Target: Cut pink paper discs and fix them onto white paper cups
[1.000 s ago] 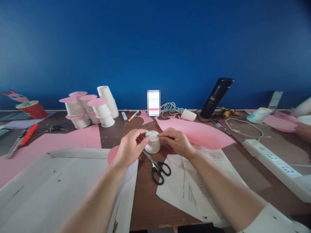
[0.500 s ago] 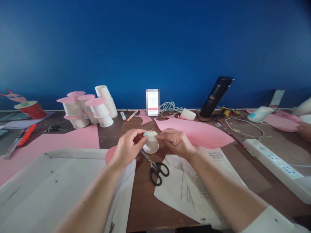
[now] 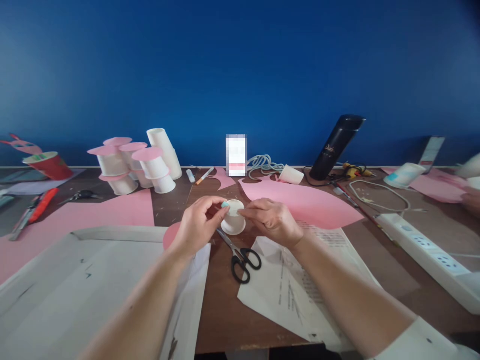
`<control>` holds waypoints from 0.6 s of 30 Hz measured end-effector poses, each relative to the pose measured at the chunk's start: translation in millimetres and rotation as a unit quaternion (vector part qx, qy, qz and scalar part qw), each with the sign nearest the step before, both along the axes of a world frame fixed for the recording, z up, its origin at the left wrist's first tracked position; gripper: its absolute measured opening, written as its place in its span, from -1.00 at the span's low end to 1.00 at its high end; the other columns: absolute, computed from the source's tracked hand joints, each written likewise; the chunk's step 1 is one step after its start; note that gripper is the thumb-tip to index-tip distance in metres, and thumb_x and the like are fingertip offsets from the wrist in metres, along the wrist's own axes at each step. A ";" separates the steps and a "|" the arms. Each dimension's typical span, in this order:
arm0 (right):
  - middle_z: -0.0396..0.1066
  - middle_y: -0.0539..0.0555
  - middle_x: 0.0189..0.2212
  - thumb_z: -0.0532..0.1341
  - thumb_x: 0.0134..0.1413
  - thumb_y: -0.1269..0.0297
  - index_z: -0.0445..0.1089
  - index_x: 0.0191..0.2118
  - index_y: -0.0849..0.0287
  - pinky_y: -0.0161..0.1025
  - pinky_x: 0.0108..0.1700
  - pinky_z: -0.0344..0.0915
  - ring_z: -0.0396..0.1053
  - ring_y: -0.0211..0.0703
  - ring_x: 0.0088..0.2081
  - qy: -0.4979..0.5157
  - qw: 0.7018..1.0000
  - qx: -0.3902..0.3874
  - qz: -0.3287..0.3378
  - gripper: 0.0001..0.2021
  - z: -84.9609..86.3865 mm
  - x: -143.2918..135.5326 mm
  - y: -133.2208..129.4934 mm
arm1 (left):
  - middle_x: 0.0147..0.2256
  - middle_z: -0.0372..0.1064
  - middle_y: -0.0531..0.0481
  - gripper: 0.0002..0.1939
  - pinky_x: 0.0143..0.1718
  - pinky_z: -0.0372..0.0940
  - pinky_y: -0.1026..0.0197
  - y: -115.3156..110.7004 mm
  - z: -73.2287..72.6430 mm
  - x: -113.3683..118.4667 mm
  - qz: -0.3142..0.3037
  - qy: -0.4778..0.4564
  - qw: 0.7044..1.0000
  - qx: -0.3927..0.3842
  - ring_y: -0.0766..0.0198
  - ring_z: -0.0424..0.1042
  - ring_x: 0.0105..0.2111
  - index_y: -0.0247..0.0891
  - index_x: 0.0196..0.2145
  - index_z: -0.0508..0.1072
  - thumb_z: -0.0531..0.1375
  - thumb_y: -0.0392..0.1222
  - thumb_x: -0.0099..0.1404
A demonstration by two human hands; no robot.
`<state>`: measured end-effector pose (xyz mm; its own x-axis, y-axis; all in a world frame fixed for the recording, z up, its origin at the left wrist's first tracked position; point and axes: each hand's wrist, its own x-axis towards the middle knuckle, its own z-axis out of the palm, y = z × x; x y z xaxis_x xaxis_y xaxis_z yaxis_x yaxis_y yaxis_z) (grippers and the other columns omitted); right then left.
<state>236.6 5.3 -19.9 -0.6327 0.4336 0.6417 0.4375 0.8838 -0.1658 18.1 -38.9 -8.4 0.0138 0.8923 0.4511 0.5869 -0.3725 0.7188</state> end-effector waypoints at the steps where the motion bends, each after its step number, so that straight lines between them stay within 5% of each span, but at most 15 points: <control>1: 0.47 0.02 -0.21 0.13 0.22 0.35 0.45 -0.05 -0.01 -0.28 -0.22 0.35 0.39 -0.22 -0.23 -0.008 1.000 0.015 -0.009 -0.76 -1.5 -0.3 -0.8 | -0.28 0.45 0.05 -0.77 -0.29 0.31 0.26 -0.1 0.3 -0.2 0.001 0.002 1.000 0.000 0.32 0.41 -0.38 -0.14 -0.18 0.48 0.17 -0.02 0.26; 8: 0.48 0.00 -0.23 0.15 0.19 0.39 0.44 -0.03 -0.02 -0.32 -0.26 0.34 0.41 -0.24 -0.23 -0.015 0.996 0.079 -0.049 -0.72 -14.5 -5.9 -4.1 | -0.27 0.46 0.01 -0.76 -0.23 0.32 0.22 0.3 3.5 -1.4 0.008 0.008 1.000 0.003 0.28 0.43 -0.33 -0.19 -0.21 0.48 0.18 -0.03 0.24; 18: 0.51 0.01 -0.18 0.13 0.19 0.43 0.48 -0.07 0.00 -0.34 -0.18 0.38 0.46 -0.26 -0.18 0.043 0.997 0.013 -0.056 -0.72 -16.6 -7.3 -3.7 | -0.26 0.46 0.03 -0.79 -0.25 0.32 0.23 -1.8 5.3 -1.5 0.011 0.004 1.000 -0.001 0.29 0.43 -0.33 -0.17 -0.22 0.48 0.16 -0.04 0.26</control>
<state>229.3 1.6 -36.5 -0.5232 0.4816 0.7031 0.5196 0.8342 -0.1848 16.6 -40.7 -3.1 -0.0011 0.8936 0.4489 0.6008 -0.3583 0.7146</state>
